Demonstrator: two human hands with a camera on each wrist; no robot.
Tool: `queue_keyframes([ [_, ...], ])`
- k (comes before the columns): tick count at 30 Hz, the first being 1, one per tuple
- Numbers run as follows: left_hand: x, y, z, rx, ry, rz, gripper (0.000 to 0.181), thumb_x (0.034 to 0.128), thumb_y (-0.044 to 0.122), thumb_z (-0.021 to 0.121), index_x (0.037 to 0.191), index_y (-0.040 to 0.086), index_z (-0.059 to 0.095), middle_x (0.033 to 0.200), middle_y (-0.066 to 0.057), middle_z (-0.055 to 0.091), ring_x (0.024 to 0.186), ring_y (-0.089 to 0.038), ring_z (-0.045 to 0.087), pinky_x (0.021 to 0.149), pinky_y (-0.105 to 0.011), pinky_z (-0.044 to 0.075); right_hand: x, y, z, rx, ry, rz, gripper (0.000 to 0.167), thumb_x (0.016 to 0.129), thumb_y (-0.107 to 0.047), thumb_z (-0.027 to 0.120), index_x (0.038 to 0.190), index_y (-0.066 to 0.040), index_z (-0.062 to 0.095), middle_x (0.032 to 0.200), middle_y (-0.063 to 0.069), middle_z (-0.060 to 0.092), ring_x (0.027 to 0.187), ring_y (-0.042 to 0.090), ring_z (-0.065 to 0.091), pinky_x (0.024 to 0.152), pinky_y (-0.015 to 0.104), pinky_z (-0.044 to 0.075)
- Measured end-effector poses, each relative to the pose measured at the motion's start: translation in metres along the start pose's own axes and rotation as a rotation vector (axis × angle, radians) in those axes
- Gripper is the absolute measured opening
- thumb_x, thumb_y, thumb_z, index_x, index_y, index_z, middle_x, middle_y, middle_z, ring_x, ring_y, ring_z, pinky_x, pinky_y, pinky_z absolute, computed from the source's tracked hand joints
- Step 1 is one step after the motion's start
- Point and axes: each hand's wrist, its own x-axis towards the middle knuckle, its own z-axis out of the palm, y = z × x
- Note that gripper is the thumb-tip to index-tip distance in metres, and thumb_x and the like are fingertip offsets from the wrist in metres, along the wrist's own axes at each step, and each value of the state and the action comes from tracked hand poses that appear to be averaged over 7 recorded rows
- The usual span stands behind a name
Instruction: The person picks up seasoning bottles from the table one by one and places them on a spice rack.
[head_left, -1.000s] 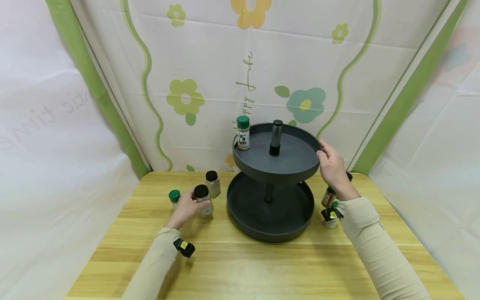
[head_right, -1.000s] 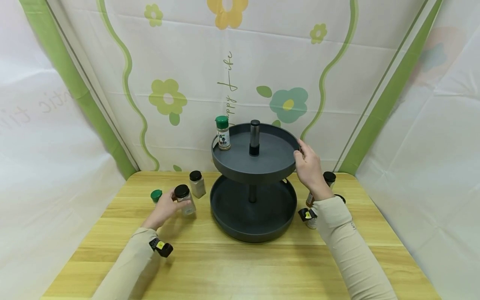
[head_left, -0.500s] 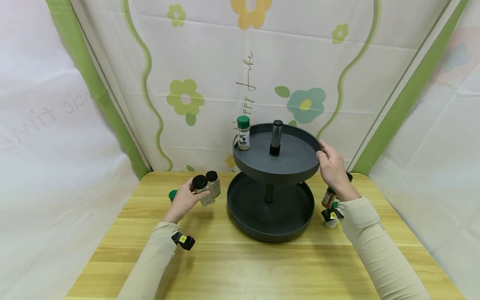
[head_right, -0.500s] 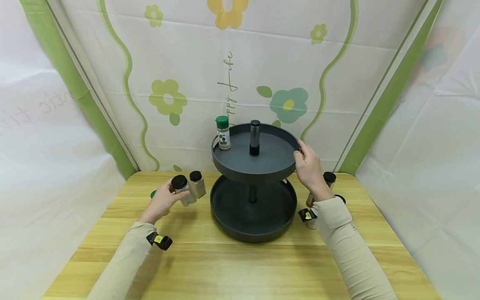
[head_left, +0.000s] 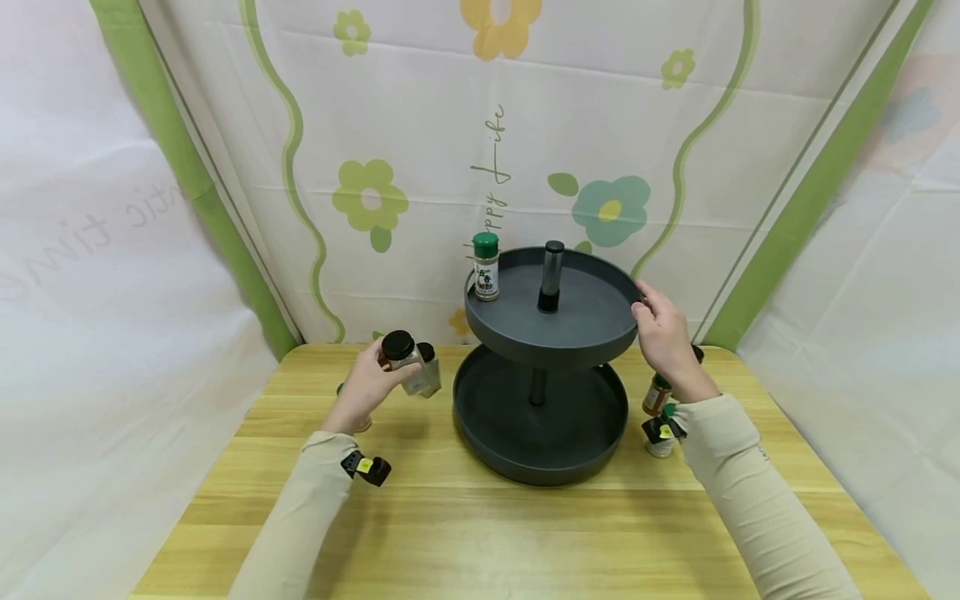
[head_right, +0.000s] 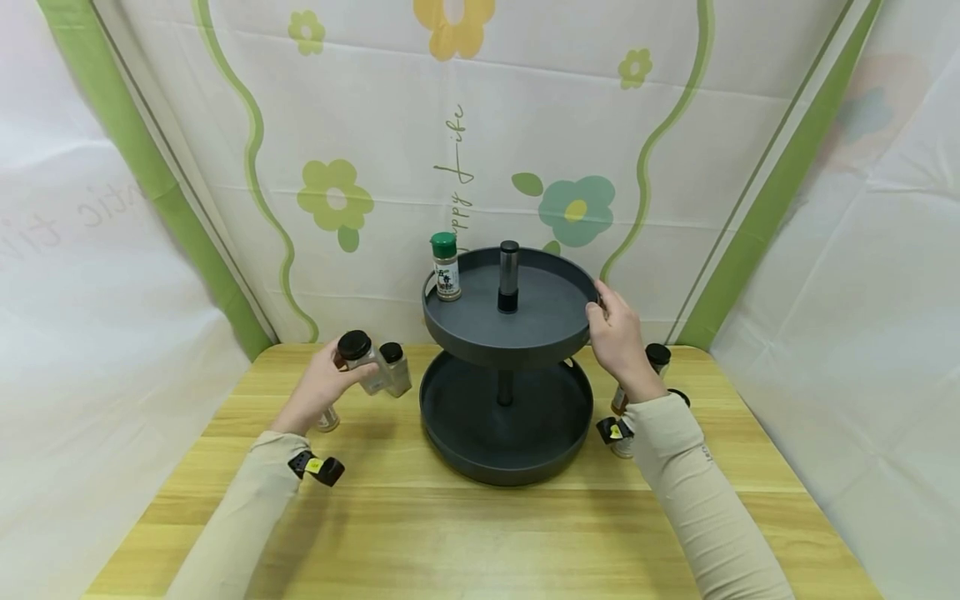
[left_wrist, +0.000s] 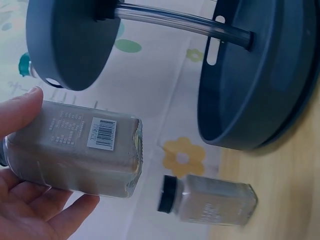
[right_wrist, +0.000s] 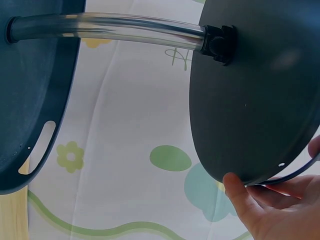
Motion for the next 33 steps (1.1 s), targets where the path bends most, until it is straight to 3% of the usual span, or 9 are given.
queue_keyframes([
  [6, 0.005, 0.013, -0.002, 0.04, 0.006, 0.041, 0.06, 0.0849, 0.028, 0.073, 0.135, 0.007, 0.047, 0.129, -0.016, 0.053, 0.12, -0.031, 0.049, 0.098, -0.047, 0.042, -0.001, -0.001, 0.0, -0.001, -0.008, 0.012, 0.052, 0.103, -0.029, 0.027, 0.15, -0.008, 0.025, 0.15, 0.021, 0.026, 0.133, 0.042, 0.03, 0.103, 0.059, 0.027],
  [12, 0.009, 0.024, -0.001, 0.011, 0.008, 0.066, 0.058, 0.0844, 0.026, 0.073, 0.133, 0.006, 0.049, 0.126, -0.016, 0.055, 0.119, -0.03, 0.051, 0.099, -0.045, 0.041, -0.001, -0.002, 0.0, -0.011, -0.006, 0.013, 0.051, 0.103, -0.028, 0.028, 0.15, -0.008, 0.025, 0.15, 0.021, 0.026, 0.133, 0.042, 0.029, 0.103, 0.059, 0.027],
  [23, 0.012, 0.039, -0.001, 0.008, 0.027, 0.116, 0.051, 0.0813, 0.027, 0.077, 0.123, 0.006, 0.056, 0.115, -0.014, 0.061, 0.106, -0.026, 0.058, 0.09, -0.042, 0.047, -0.004, -0.004, 0.0, -0.018, -0.014, 0.01, 0.051, 0.102, -0.027, 0.028, 0.15, -0.009, 0.025, 0.149, 0.022, 0.028, 0.132, 0.042, 0.03, 0.101, 0.06, 0.028],
  [33, 0.015, 0.053, -0.005, 0.003, 0.046, 0.147, 0.053, 0.0811, 0.027, 0.077, 0.124, 0.004, 0.056, 0.112, -0.014, 0.063, 0.101, -0.024, 0.059, 0.086, -0.038, 0.047, -0.005, -0.008, -0.001, -0.035, -0.012, 0.021, 0.052, 0.102, -0.029, 0.027, 0.15, -0.009, 0.024, 0.148, 0.024, 0.029, 0.132, 0.043, 0.03, 0.101, 0.06, 0.028],
])
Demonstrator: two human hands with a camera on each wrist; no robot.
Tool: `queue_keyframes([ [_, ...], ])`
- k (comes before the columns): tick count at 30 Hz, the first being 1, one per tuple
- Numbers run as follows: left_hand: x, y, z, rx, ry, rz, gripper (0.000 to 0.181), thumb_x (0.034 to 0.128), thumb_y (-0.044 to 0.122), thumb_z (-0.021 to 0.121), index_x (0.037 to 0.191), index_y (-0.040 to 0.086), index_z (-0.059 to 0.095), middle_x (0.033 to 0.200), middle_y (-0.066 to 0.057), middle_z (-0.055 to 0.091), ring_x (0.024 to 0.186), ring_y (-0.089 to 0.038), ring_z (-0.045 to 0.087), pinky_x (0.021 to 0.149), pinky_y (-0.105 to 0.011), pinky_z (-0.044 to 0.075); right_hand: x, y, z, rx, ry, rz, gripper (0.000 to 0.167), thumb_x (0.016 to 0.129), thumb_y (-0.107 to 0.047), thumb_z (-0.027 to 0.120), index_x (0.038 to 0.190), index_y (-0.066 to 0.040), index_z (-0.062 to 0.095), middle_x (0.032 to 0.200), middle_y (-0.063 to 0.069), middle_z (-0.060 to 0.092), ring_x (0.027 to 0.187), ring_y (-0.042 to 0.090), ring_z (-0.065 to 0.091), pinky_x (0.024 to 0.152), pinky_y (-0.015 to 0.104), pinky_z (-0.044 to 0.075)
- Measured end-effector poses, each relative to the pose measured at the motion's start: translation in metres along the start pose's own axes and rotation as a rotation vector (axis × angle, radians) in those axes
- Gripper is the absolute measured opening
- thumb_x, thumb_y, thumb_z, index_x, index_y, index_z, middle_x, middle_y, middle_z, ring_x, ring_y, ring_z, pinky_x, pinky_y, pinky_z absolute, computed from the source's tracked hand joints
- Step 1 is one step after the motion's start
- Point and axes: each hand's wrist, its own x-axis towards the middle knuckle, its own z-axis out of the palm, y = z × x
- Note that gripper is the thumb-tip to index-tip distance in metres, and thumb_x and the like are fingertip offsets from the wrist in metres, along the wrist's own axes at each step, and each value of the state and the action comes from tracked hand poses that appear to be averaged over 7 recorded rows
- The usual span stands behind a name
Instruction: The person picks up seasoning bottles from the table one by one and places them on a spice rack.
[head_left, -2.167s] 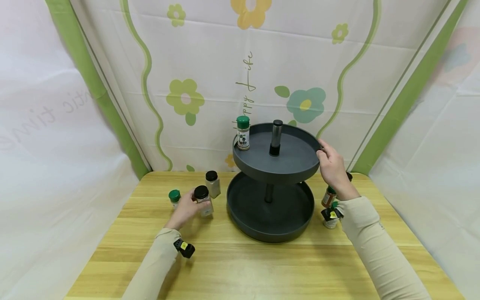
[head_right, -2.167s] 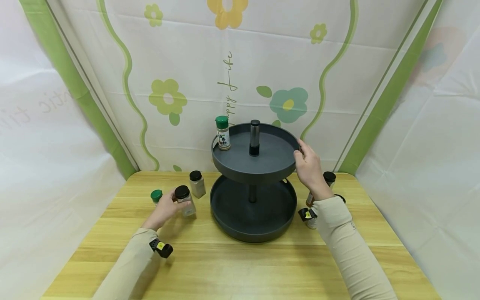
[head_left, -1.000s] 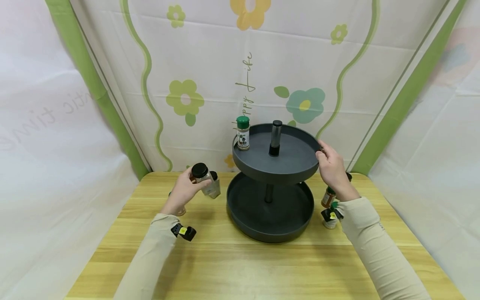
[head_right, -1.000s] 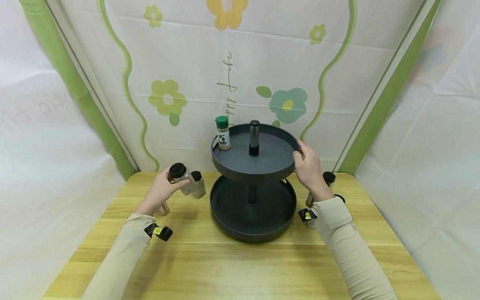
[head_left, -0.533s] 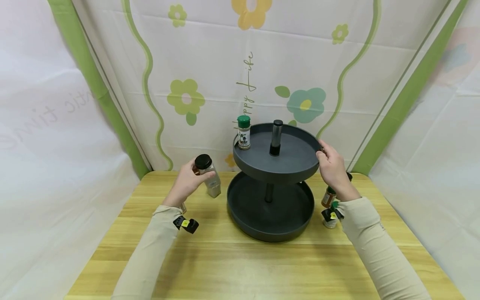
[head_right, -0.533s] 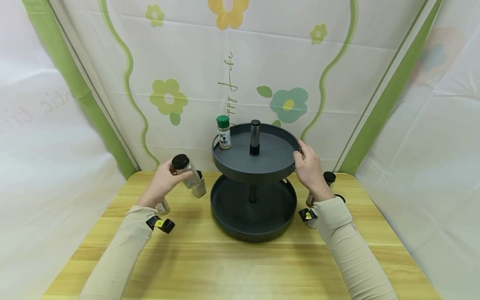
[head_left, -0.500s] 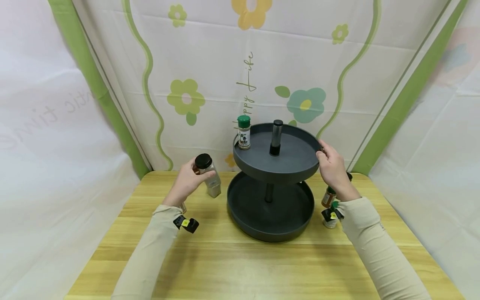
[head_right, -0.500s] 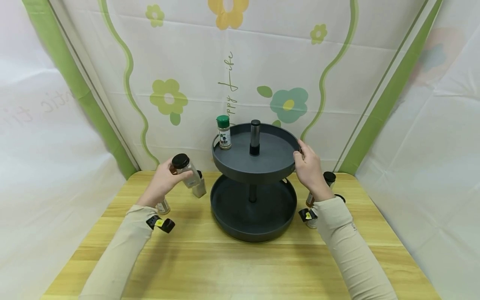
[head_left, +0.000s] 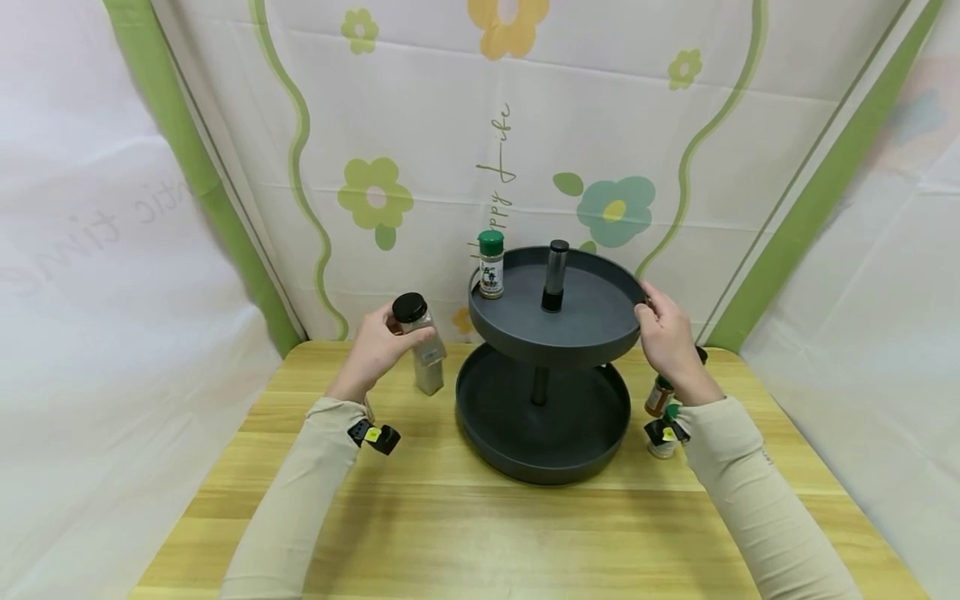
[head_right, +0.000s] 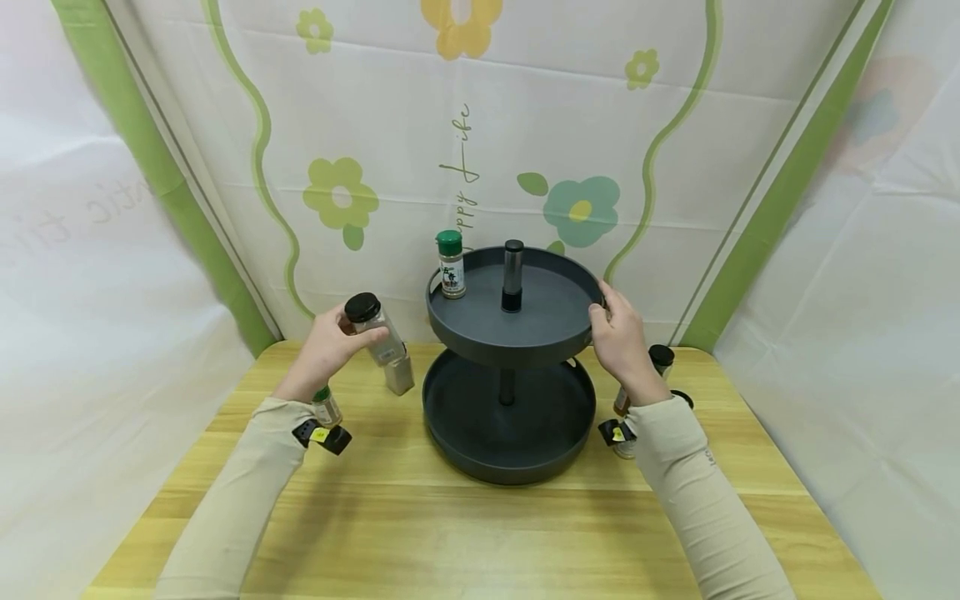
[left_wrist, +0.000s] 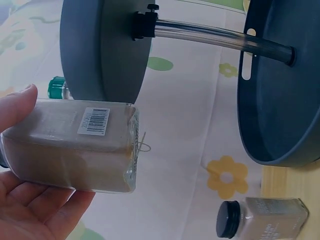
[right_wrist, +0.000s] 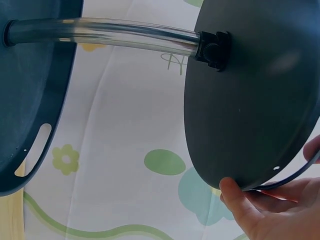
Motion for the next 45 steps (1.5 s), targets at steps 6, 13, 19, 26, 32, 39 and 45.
queue_keyframes([
  [6, 0.003, 0.007, -0.001, 0.022, 0.005, 0.004, 0.049, 0.0806, 0.031, 0.077, 0.119, 0.006, 0.059, 0.106, -0.012, 0.063, 0.093, -0.023, 0.057, 0.081, -0.036, 0.047, -0.003, -0.002, -0.002, -0.001, -0.002, 0.005, 0.053, 0.102, -0.03, 0.027, 0.151, -0.009, 0.023, 0.149, 0.023, 0.027, 0.133, 0.043, 0.028, 0.102, 0.061, 0.026],
  [13, 0.006, 0.012, 0.0, 0.012, -0.007, -0.002, 0.051, 0.0823, 0.03, 0.075, 0.121, 0.003, 0.057, 0.111, -0.014, 0.062, 0.1, -0.024, 0.057, 0.087, -0.039, 0.046, -0.005, -0.003, -0.001, -0.002, 0.002, -0.004, 0.052, 0.102, -0.029, 0.028, 0.15, -0.009, 0.024, 0.149, 0.023, 0.028, 0.133, 0.042, 0.029, 0.101, 0.061, 0.028],
  [19, 0.006, 0.018, 0.001, 0.029, 0.006, 0.007, 0.049, 0.0806, 0.034, 0.076, 0.117, 0.007, 0.059, 0.104, -0.012, 0.063, 0.091, -0.024, 0.057, 0.079, -0.036, 0.047, -0.005, -0.003, -0.001, -0.01, -0.001, 0.004, 0.052, 0.102, -0.027, 0.027, 0.15, -0.008, 0.023, 0.148, 0.024, 0.028, 0.132, 0.044, 0.029, 0.101, 0.061, 0.028],
  [26, 0.008, 0.025, 0.0, 0.042, 0.01, 0.015, 0.047, 0.0786, 0.037, 0.077, 0.112, 0.008, 0.061, 0.098, -0.01, 0.064, 0.084, -0.023, 0.056, 0.073, -0.034, 0.047, -0.006, -0.004, -0.001, -0.014, -0.002, -0.005, 0.053, 0.102, -0.027, 0.028, 0.15, -0.007, 0.023, 0.148, 0.025, 0.027, 0.132, 0.044, 0.029, 0.101, 0.062, 0.027],
  [32, 0.01, 0.032, -0.002, 0.052, 0.021, 0.016, 0.05, 0.0784, 0.041, 0.076, 0.112, 0.007, 0.06, 0.098, -0.01, 0.063, 0.084, -0.022, 0.055, 0.074, -0.034, 0.045, -0.006, -0.004, 0.0, -0.016, 0.003, -0.018, 0.052, 0.102, -0.027, 0.028, 0.15, -0.006, 0.024, 0.148, 0.025, 0.028, 0.132, 0.044, 0.029, 0.1, 0.062, 0.028],
  [39, 0.012, 0.042, -0.003, 0.066, 0.037, 0.008, 0.051, 0.0769, 0.045, 0.076, 0.111, 0.01, 0.061, 0.094, -0.009, 0.062, 0.082, -0.022, 0.052, 0.074, -0.035, 0.044, -0.006, -0.005, 0.0, -0.023, 0.001, -0.015, 0.052, 0.102, -0.026, 0.029, 0.15, -0.006, 0.024, 0.146, 0.026, 0.03, 0.131, 0.044, 0.031, 0.1, 0.062, 0.029],
  [45, 0.016, 0.052, -0.003, 0.073, 0.054, 0.014, 0.05, 0.0775, 0.044, 0.076, 0.112, 0.01, 0.061, 0.097, -0.009, 0.063, 0.085, -0.021, 0.054, 0.077, -0.035, 0.044, -0.006, -0.004, 0.0, -0.026, 0.004, -0.015, 0.052, 0.102, -0.025, 0.028, 0.15, -0.005, 0.025, 0.146, 0.027, 0.029, 0.13, 0.045, 0.031, 0.1, 0.062, 0.029],
])
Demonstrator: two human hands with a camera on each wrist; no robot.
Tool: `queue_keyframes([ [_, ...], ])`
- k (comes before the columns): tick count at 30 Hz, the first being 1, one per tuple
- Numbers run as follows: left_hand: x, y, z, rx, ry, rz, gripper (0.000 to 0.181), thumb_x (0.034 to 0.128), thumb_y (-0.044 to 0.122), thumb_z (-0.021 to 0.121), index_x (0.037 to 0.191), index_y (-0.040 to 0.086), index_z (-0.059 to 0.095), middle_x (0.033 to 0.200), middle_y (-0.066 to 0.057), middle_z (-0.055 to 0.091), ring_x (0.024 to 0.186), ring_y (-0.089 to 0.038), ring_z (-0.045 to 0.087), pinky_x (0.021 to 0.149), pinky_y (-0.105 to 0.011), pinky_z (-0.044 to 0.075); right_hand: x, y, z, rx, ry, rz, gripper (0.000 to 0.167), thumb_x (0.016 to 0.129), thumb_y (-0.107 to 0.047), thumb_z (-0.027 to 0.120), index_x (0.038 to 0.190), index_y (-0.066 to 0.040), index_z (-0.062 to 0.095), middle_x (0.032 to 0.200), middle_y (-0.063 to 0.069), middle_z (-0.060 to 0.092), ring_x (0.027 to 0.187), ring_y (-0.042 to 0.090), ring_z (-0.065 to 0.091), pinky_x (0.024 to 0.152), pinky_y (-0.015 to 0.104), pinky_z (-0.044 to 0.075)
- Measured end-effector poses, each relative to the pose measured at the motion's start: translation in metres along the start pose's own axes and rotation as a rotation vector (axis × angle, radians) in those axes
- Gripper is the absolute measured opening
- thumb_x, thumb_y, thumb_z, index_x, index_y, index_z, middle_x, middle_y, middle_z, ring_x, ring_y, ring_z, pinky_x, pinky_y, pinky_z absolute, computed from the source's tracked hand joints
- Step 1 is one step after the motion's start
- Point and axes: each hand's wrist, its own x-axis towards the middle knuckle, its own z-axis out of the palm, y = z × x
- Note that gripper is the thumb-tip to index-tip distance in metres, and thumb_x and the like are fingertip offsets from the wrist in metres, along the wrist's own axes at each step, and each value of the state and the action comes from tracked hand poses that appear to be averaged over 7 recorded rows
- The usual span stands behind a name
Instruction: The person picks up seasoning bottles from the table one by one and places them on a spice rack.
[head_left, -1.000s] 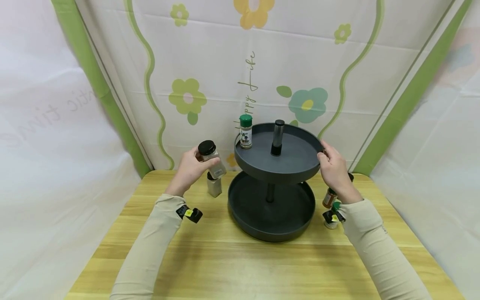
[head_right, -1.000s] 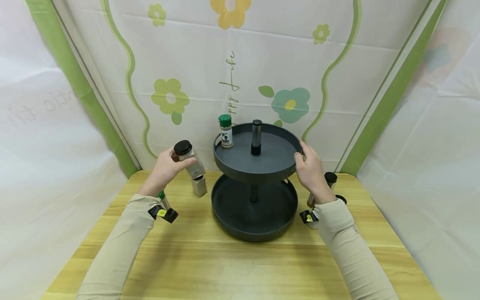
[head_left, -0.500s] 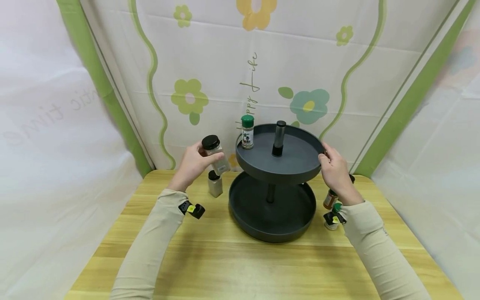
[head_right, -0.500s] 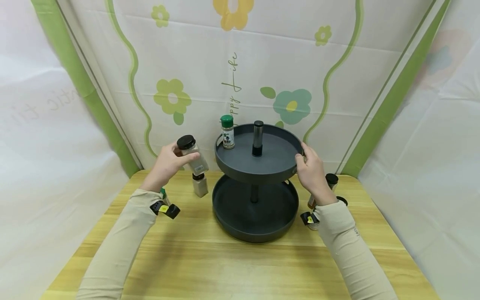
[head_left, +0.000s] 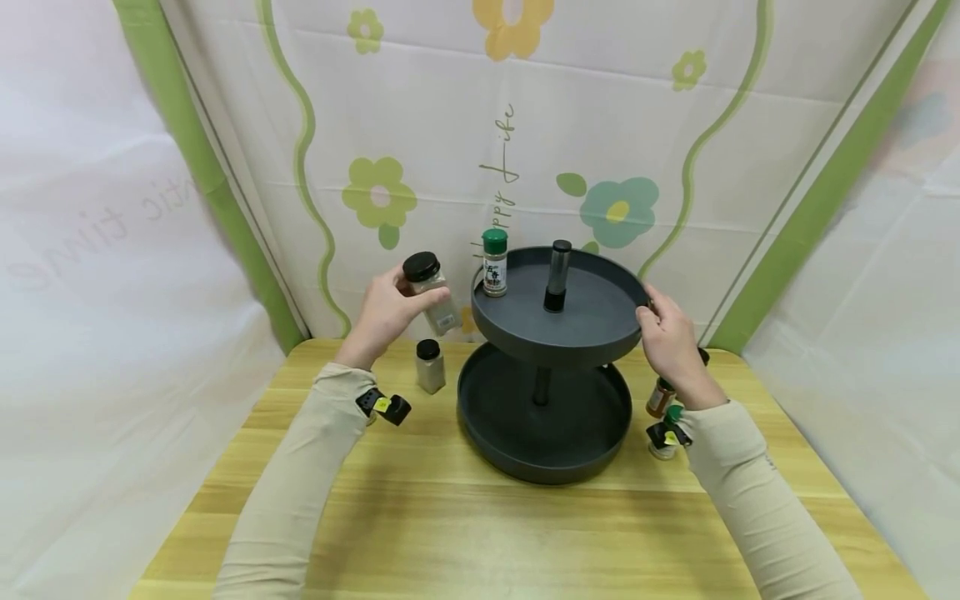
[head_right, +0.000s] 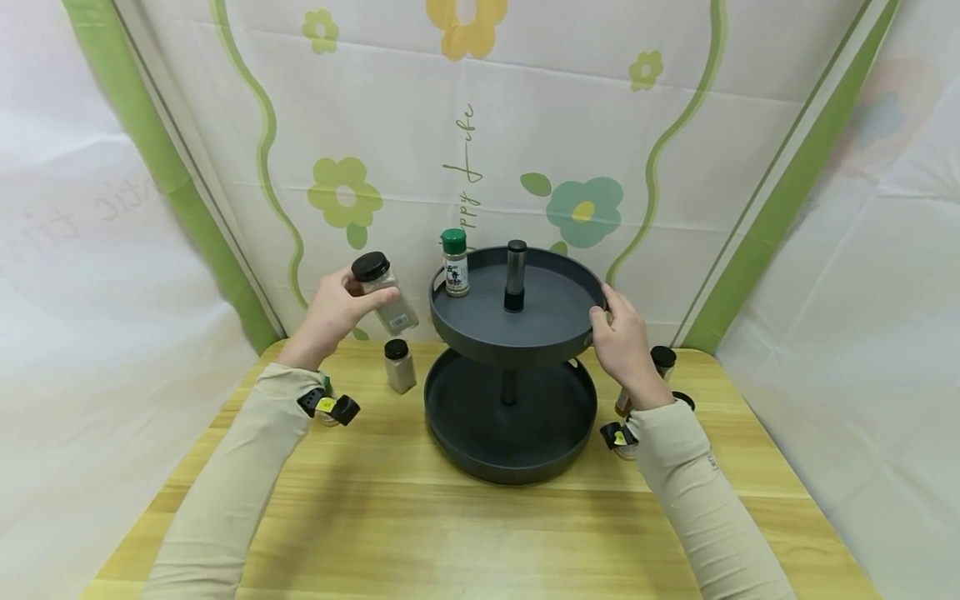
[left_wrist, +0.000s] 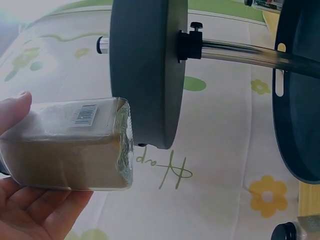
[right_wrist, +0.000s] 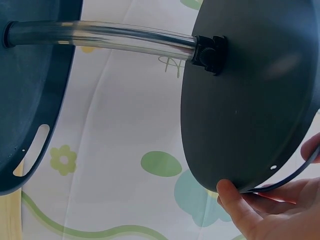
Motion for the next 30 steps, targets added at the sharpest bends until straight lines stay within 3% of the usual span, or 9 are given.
queue_keyframes([
  [10, 0.008, 0.01, 0.0, -0.051, 0.013, 0.006, 0.051, 0.0768, 0.039, 0.078, 0.114, 0.009, 0.062, 0.101, -0.01, 0.065, 0.091, -0.021, 0.058, 0.082, -0.037, 0.046, 0.0, 0.0, 0.0, -0.001, 0.005, -0.006, 0.052, 0.101, -0.026, 0.029, 0.15, -0.006, 0.025, 0.143, 0.027, 0.033, 0.128, 0.045, 0.034, 0.098, 0.062, 0.03],
  [18, 0.013, 0.021, 0.001, -0.02, 0.024, 0.029, 0.049, 0.077, 0.04, 0.078, 0.113, 0.01, 0.063, 0.097, -0.009, 0.065, 0.086, -0.02, 0.057, 0.074, -0.033, 0.046, 0.0, 0.001, 0.0, -0.003, 0.003, -0.001, 0.052, 0.102, -0.026, 0.028, 0.15, -0.007, 0.024, 0.145, 0.027, 0.031, 0.129, 0.045, 0.032, 0.099, 0.062, 0.029],
  [24, 0.017, 0.028, 0.002, -0.049, 0.017, 0.025, 0.05, 0.0769, 0.041, 0.078, 0.112, 0.01, 0.062, 0.096, -0.008, 0.065, 0.085, -0.02, 0.056, 0.074, -0.033, 0.044, 0.0, 0.001, 0.001, 0.005, 0.0, 0.0, 0.052, 0.102, -0.026, 0.028, 0.15, -0.007, 0.024, 0.143, 0.028, 0.032, 0.129, 0.045, 0.033, 0.098, 0.062, 0.03],
  [30, 0.021, 0.033, 0.007, -0.055, 0.01, 0.068, 0.046, 0.0778, 0.038, 0.077, 0.112, 0.011, 0.063, 0.093, -0.008, 0.064, 0.082, -0.02, 0.055, 0.071, -0.032, 0.044, 0.0, 0.001, 0.001, 0.007, 0.005, -0.002, 0.052, 0.102, -0.026, 0.029, 0.15, -0.006, 0.025, 0.142, 0.028, 0.033, 0.128, 0.045, 0.034, 0.098, 0.062, 0.03],
])
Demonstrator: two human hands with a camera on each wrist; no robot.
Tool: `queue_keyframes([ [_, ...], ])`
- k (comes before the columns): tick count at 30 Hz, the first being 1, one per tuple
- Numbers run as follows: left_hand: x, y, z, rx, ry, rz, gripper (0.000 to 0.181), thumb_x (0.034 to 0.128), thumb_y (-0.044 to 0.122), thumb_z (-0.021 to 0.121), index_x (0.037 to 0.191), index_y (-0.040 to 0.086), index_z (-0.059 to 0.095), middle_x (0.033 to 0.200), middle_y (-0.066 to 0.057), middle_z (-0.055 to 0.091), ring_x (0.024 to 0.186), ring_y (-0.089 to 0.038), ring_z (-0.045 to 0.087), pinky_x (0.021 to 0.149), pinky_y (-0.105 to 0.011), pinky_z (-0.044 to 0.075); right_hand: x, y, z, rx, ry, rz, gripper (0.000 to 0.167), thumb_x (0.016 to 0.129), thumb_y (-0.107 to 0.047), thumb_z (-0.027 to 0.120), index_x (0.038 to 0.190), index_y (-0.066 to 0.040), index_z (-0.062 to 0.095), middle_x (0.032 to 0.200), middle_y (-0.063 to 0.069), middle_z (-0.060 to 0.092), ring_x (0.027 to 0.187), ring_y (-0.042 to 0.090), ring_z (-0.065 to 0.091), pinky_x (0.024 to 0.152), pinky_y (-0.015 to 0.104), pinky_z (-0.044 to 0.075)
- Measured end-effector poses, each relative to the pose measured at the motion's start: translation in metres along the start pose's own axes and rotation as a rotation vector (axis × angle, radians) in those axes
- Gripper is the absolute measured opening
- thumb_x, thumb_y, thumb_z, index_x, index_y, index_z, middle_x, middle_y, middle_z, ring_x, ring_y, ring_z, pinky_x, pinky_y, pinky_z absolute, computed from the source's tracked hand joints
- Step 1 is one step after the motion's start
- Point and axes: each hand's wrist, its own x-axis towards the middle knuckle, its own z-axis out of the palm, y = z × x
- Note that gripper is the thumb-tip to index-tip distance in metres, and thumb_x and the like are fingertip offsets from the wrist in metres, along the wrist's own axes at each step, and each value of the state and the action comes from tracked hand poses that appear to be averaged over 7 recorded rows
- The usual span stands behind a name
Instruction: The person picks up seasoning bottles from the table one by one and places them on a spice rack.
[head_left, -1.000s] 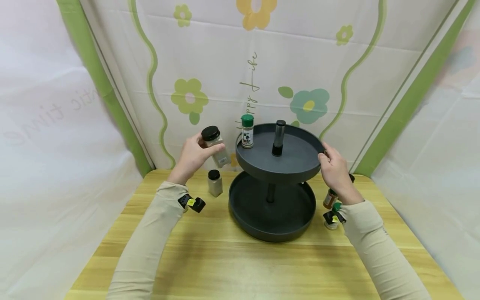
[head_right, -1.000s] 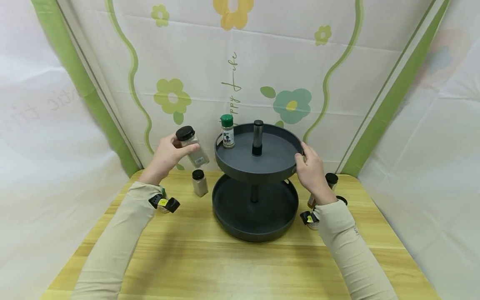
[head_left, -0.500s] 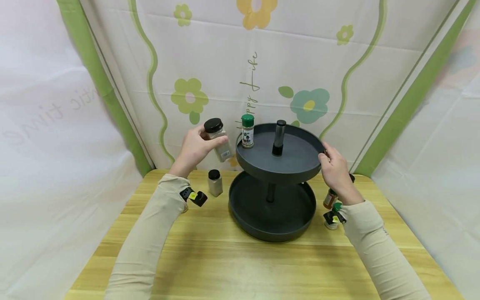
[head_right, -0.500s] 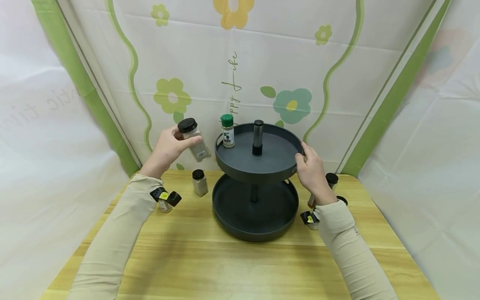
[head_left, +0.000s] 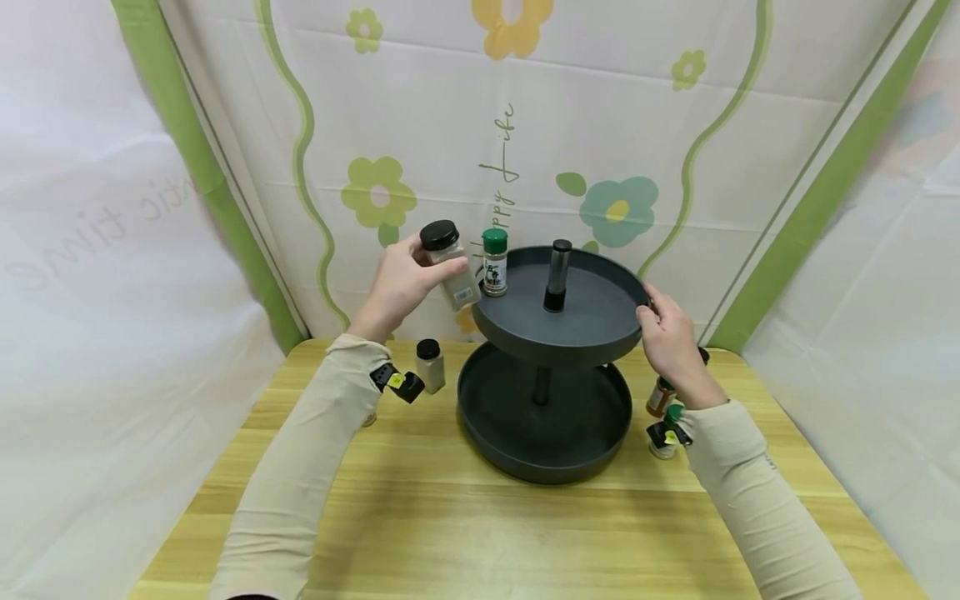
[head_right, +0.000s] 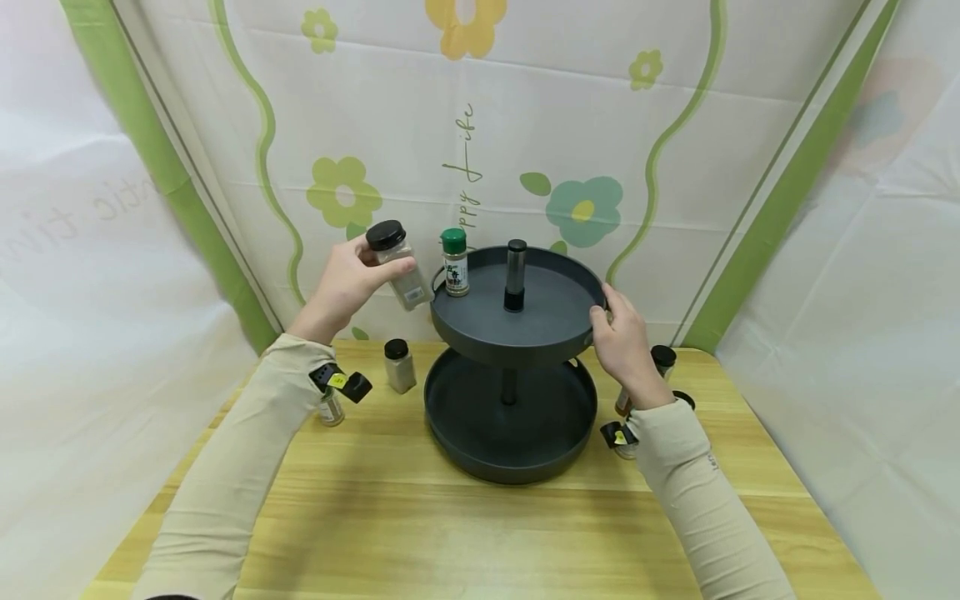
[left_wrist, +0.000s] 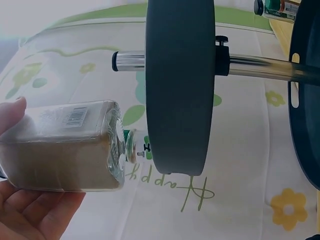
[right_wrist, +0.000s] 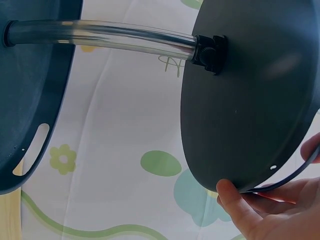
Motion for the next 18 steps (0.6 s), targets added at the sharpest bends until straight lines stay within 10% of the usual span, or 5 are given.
queue_keyframes([
  [18, 0.004, 0.005, 0.024, -0.04, -0.005, 0.013, 0.045, 0.0776, 0.037, 0.078, 0.111, 0.012, 0.063, 0.089, -0.007, 0.062, 0.076, -0.019, 0.051, 0.065, -0.03, 0.042, -0.002, -0.004, 0.003, -0.002, -0.016, -0.001, 0.053, 0.102, -0.026, 0.028, 0.15, -0.006, 0.024, 0.148, 0.025, 0.027, 0.132, 0.044, 0.028, 0.101, 0.062, 0.028],
])
